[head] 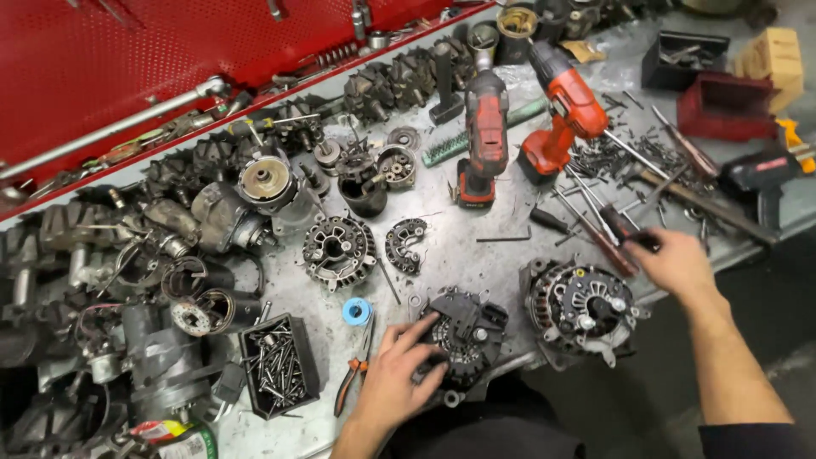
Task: Disassembling and inspecting parts of multiple car alternators on a workshop workbench.
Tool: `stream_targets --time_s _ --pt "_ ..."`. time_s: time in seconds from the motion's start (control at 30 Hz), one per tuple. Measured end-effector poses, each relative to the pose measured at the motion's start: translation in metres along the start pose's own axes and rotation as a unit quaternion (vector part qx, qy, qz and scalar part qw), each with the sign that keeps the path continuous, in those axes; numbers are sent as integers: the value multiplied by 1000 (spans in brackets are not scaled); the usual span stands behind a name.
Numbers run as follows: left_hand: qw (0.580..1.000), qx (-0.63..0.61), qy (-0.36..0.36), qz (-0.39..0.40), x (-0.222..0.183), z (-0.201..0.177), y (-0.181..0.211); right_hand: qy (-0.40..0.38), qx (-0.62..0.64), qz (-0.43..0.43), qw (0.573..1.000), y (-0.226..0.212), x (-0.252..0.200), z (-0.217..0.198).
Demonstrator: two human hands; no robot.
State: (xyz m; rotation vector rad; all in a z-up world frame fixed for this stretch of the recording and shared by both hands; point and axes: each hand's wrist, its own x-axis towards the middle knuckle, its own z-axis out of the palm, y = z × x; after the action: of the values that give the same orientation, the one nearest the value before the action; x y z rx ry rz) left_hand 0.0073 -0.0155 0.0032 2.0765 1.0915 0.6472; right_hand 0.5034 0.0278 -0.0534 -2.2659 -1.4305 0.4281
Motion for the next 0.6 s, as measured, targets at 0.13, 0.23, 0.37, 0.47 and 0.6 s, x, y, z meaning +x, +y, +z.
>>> stream_targets --time_s 0.13,0.23,0.37,0.47,0.6 --pt "999 2 30 10 -12 10 5 -117 -179 -1 977 7 21 37" --pt "999 -7 32 -16 -17 14 13 -130 -352 -27 927 14 22 55" --pt "997 -9 61 -45 -23 28 15 -97 -370 -13 924 -15 15 31" --pt "995 -36 90 -36 -28 30 10 6 -308 -88 947 -31 0 2" --pt "992 -79 89 -27 -28 19 5 233 4 -228 945 -45 -28 -35"
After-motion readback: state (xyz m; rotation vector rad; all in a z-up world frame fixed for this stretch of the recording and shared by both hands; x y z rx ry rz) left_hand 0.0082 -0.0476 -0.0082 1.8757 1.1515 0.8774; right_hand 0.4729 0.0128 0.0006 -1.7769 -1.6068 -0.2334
